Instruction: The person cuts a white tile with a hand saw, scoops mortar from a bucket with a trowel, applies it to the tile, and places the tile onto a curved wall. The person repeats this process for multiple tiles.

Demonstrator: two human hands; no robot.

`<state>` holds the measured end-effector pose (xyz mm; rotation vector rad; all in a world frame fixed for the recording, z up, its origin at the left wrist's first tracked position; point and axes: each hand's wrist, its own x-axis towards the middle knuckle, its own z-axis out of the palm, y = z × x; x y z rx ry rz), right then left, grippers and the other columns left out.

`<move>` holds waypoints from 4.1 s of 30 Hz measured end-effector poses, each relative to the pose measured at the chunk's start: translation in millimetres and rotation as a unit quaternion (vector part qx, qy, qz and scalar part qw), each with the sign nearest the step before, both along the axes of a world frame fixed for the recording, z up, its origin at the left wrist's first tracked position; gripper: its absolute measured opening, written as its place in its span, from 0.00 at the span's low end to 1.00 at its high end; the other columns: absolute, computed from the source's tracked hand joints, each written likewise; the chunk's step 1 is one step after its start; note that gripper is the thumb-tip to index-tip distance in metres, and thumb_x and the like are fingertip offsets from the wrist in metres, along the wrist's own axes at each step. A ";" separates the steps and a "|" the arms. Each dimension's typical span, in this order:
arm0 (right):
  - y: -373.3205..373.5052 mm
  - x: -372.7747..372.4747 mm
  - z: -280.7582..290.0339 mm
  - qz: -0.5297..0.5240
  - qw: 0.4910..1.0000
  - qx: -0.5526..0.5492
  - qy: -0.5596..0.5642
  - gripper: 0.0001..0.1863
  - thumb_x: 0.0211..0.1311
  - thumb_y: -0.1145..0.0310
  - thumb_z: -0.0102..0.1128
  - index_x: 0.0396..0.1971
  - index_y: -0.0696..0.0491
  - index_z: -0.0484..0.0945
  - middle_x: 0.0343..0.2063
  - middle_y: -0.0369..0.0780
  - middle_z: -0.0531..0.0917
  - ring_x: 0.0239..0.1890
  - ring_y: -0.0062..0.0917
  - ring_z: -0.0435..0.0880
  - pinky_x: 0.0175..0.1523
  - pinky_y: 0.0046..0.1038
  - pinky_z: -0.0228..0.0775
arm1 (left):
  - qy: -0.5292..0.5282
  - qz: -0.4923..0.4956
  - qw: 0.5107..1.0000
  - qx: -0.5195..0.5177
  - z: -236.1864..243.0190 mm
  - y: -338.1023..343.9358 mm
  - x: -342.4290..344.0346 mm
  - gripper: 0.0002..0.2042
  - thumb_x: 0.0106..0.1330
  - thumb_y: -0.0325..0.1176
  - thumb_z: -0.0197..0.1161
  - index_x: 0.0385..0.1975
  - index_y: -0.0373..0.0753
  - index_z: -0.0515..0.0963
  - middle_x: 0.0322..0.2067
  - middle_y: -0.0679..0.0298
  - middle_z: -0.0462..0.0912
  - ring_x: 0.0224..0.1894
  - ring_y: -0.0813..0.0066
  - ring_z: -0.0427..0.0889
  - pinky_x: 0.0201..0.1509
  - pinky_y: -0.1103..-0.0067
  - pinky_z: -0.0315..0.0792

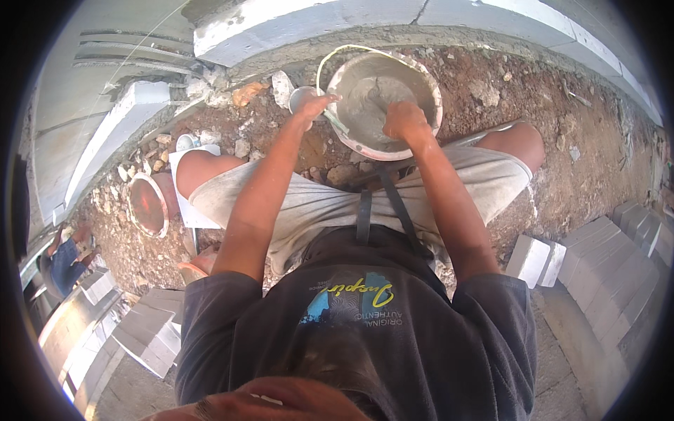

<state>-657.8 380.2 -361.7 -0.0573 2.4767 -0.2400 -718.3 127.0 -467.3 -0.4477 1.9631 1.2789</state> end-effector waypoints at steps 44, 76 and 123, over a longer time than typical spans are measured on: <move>30.7 23.2 -3.0 -0.349 0.828 -0.370 -0.237 0.21 0.72 0.46 0.62 0.40 0.51 0.80 0.21 0.31 0.75 0.17 0.14 0.69 0.20 0.21 0.61 | 0.147 0.366 0.862 0.319 41.1 18.2 -11.2 0.16 0.53 0.18 0.58 0.42 0.28 0.84 0.23 0.62 0.79 0.21 0.75 0.72 0.26 0.78 0.61; -157.0 -245.0 101.9 0.095 0.958 -0.042 0.269 0.29 0.52 0.52 0.64 0.58 0.35 0.84 0.50 0.45 0.88 0.53 0.42 0.86 0.61 0.41 0.77 | 0.136 0.344 0.864 0.342 33.4 21.0 4.5 0.18 0.55 0.19 0.59 0.47 0.30 0.84 0.29 0.67 0.80 0.29 0.80 0.76 0.33 0.81 0.68; 28.0 33.7 -18.0 -0.319 0.811 -0.363 -0.331 0.12 0.51 0.65 0.56 0.33 0.55 0.81 0.21 0.36 0.77 0.19 0.22 0.74 0.25 0.29 0.68 | 0.135 0.310 0.875 0.348 39.5 26.1 2.0 0.17 0.53 0.17 0.57 0.44 0.27 0.82 0.23 0.63 0.79 0.24 0.78 0.76 0.28 0.81 0.66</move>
